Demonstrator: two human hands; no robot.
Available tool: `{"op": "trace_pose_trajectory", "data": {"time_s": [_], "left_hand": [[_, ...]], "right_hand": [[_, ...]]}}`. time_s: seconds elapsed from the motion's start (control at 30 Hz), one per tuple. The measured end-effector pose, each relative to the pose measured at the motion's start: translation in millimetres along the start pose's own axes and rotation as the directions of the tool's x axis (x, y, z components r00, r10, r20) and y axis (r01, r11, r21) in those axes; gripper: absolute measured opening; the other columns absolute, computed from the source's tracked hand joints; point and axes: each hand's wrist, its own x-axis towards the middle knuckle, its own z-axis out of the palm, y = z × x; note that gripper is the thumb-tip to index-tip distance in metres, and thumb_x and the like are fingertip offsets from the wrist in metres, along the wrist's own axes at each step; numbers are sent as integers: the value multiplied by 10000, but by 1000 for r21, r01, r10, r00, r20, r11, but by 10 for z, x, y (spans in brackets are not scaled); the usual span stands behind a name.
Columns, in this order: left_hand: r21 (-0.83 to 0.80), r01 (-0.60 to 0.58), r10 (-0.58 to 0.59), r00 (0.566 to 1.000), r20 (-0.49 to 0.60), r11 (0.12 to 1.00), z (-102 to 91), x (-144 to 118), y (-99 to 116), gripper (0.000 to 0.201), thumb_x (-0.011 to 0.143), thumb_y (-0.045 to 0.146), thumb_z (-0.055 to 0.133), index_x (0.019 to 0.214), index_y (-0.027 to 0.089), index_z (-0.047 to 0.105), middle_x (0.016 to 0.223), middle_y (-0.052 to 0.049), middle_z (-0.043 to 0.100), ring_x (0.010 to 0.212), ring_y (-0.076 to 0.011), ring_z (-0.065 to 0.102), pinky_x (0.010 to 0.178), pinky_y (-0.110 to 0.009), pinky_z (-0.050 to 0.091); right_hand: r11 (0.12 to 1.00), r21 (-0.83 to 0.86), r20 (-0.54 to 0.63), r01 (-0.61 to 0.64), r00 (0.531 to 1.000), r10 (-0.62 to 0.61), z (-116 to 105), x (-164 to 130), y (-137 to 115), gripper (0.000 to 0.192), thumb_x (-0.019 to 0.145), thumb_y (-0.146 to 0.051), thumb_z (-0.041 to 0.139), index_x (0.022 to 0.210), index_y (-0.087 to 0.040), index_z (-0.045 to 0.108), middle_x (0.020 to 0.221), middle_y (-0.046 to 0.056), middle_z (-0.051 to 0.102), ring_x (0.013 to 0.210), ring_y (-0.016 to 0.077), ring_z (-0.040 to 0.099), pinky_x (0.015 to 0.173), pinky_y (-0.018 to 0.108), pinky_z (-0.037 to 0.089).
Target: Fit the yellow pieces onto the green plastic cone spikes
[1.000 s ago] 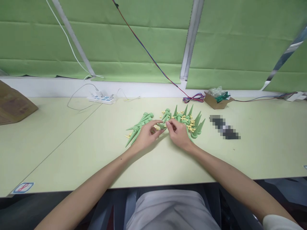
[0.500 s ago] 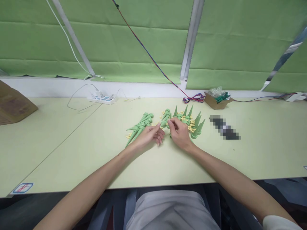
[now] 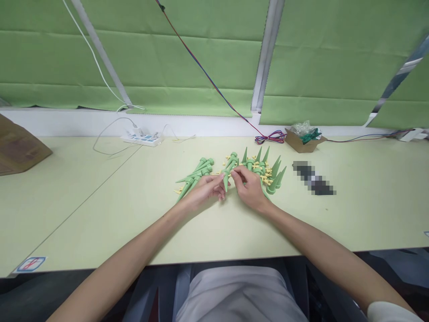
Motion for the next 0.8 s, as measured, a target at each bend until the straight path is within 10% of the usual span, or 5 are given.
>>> {"op": "trace_pose_trajectory", "data": {"time_s": [0.8], "left_hand": [[310,-130,151,988,-43,942,-52,-27,8,390,887,556,670,782,187,602,641,12,571,575,-127,561,591,-294,451]], "right_hand": [[1000,-12,29,-12,1000,12,1,2,12,224,1018,-336,469,851,-206,545,678,-26,525,549,112,430,552,259,345]]}}
